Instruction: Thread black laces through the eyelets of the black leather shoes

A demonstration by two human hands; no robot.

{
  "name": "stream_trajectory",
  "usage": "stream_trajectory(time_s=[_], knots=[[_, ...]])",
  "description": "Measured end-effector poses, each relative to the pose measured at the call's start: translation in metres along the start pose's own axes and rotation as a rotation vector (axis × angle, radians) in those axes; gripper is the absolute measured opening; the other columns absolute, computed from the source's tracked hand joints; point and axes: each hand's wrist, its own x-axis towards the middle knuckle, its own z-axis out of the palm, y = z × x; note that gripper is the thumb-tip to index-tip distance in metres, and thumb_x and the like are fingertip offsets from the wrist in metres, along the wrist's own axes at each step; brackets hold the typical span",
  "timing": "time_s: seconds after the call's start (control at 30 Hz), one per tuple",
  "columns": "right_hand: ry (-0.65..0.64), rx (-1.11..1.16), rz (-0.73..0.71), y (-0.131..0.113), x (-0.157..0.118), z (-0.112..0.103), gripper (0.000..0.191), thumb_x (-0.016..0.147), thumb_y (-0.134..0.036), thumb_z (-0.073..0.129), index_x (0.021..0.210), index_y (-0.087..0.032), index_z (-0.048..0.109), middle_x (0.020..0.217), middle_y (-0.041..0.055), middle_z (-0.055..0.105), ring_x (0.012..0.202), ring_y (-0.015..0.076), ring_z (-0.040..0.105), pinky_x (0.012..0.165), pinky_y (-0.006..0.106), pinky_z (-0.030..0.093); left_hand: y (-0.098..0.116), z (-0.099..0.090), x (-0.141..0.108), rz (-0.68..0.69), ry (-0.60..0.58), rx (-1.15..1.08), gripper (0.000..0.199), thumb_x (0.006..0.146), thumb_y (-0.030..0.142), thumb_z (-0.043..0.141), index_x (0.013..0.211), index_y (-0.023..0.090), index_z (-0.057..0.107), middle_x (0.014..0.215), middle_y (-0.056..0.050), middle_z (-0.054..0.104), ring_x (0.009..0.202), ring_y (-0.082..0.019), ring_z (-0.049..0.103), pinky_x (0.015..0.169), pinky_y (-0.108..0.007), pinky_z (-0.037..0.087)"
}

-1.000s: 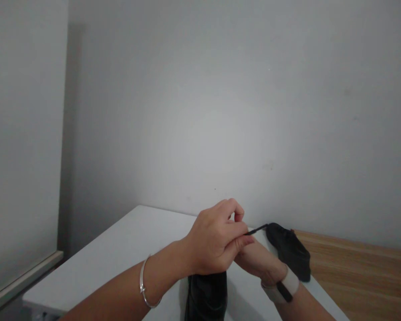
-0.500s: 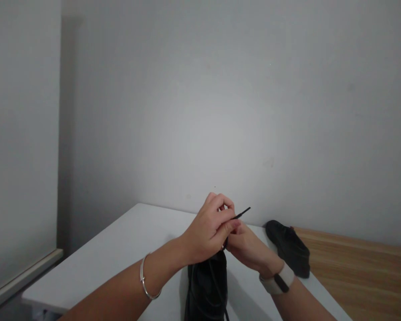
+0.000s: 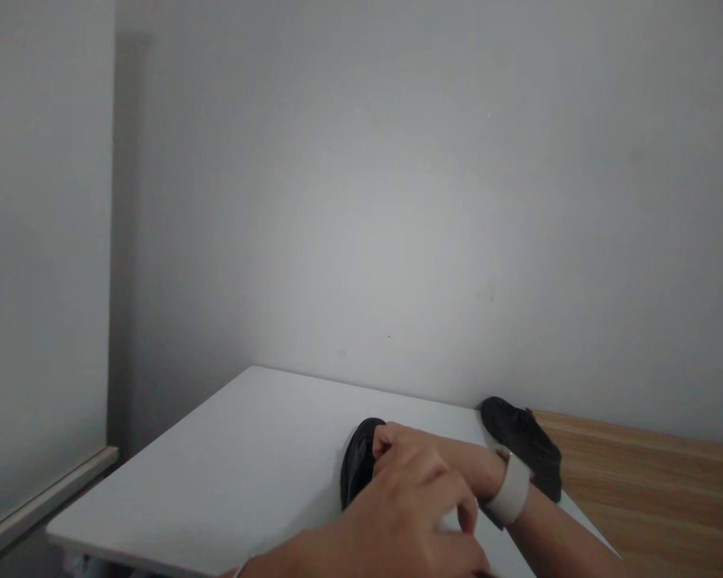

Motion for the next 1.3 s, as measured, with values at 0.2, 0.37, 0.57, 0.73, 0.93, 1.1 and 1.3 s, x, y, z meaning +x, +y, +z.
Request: stream_trajectory(time_s=[0.2, 0.37, 0.57, 0.73, 0.93, 1.1, 1.3], knots=[[-0.083, 0.111, -0.050, -0.013, 0.004, -0.001, 0.009, 0.081, -0.025, 0.066, 0.076, -0.020, 0.070, 0.099, 0.0032, 0.055, 0.097, 0.0168, 0.051, 0.089, 0.030, 0.039, -0.002, 0.042, -0.014, 0.019, -0.119, -0.119, 0.014, 0.092, 0.029, 0.054, 0.091, 0.019, 0.063, 0.082, 0.000, 0.068, 0.077, -0.012, 0.059, 0.079, -0.021, 0.042], [0.503, 0.841, 0.042, -0.001, -0.002, -0.011, 0.025, 0.092, -0.040, 0.052, 0.089, -0.019, 0.066, 0.083, 0.0027, 0.061, 0.083, 0.0153, 0.056, 0.083, 0.031, 0.043, -0.008, -0.013, -0.017, -0.037, -0.064, -0.612, 0.029, 0.096, 0.029, 0.043, 0.094, 0.015, 0.068, 0.092, -0.009, 0.070, 0.085, -0.014, 0.063, 0.076, -0.021, 0.047], [1.048, 1.276, 0.056, 0.044, -0.010, -0.010, 0.028, 0.081, -0.035, 0.069, 0.102, -0.019, 0.062, 0.062, -0.0075, 0.039, 0.051, 0.0049, 0.034, 0.047, 0.016, 0.032, -0.064, -0.041, -0.025, -0.591, 0.539, -1.233, 0.026, 0.090, 0.036, 0.057, 0.091, 0.011, 0.066, 0.065, 0.000, 0.058, 0.064, -0.011, 0.058, 0.066, -0.024, 0.044], [1.202, 1.258, 0.133, 0.074, -0.028, 0.003, 0.026, 0.076, -0.039, 0.073, 0.088, -0.020, 0.059, 0.057, -0.0101, 0.029, 0.044, 0.0040, 0.016, 0.037, 0.016, 0.014, -0.121, -0.022, -0.053, -0.682, 0.840, -1.418, 0.028, 0.085, 0.030, 0.065, 0.105, 0.012, 0.060, 0.060, 0.008, 0.040, 0.046, -0.002, 0.031, 0.046, -0.015, 0.026], [1.067, 1.013, 0.341, 0.100, -0.056, 0.030, 0.032, 0.076, -0.046, 0.072, 0.089, -0.018, 0.063, 0.058, -0.0089, 0.029, 0.046, 0.0039, 0.018, 0.041, 0.018, 0.014, -0.146, -0.001, -0.089, -0.848, 0.753, -1.114, 0.030, 0.087, 0.047, 0.054, 0.092, 0.017, 0.057, 0.051, 0.011, 0.033, 0.041, -0.005, 0.016, 0.041, -0.018, 0.013], [0.783, 0.639, 0.432, 0.092, -0.064, 0.046, 0.033, 0.077, -0.048, 0.068, 0.086, -0.017, 0.070, 0.063, -0.0035, 0.045, 0.049, 0.0060, 0.030, 0.044, 0.021, 0.018, -0.128, 0.006, -0.094, -0.743, 0.304, -0.529, 0.026, 0.090, 0.036, 0.049, 0.089, 0.017, 0.068, 0.066, 0.000, 0.060, 0.063, -0.013, 0.052, 0.060, -0.024, 0.038], [0.624, 0.414, 0.411, 0.076, -0.058, 0.062, 0.027, 0.080, -0.045, 0.064, 0.082, -0.019, 0.069, 0.076, 0.0030, 0.061, 0.068, 0.0154, 0.051, 0.058, 0.026, 0.038, -0.102, 0.013, -0.088, -0.709, 0.019, -0.243, 0.014, 0.088, 0.026, 0.053, 0.094, 0.022, 0.065, 0.080, 0.001, 0.070, 0.073, -0.015, 0.061, 0.069, -0.025, 0.041]])
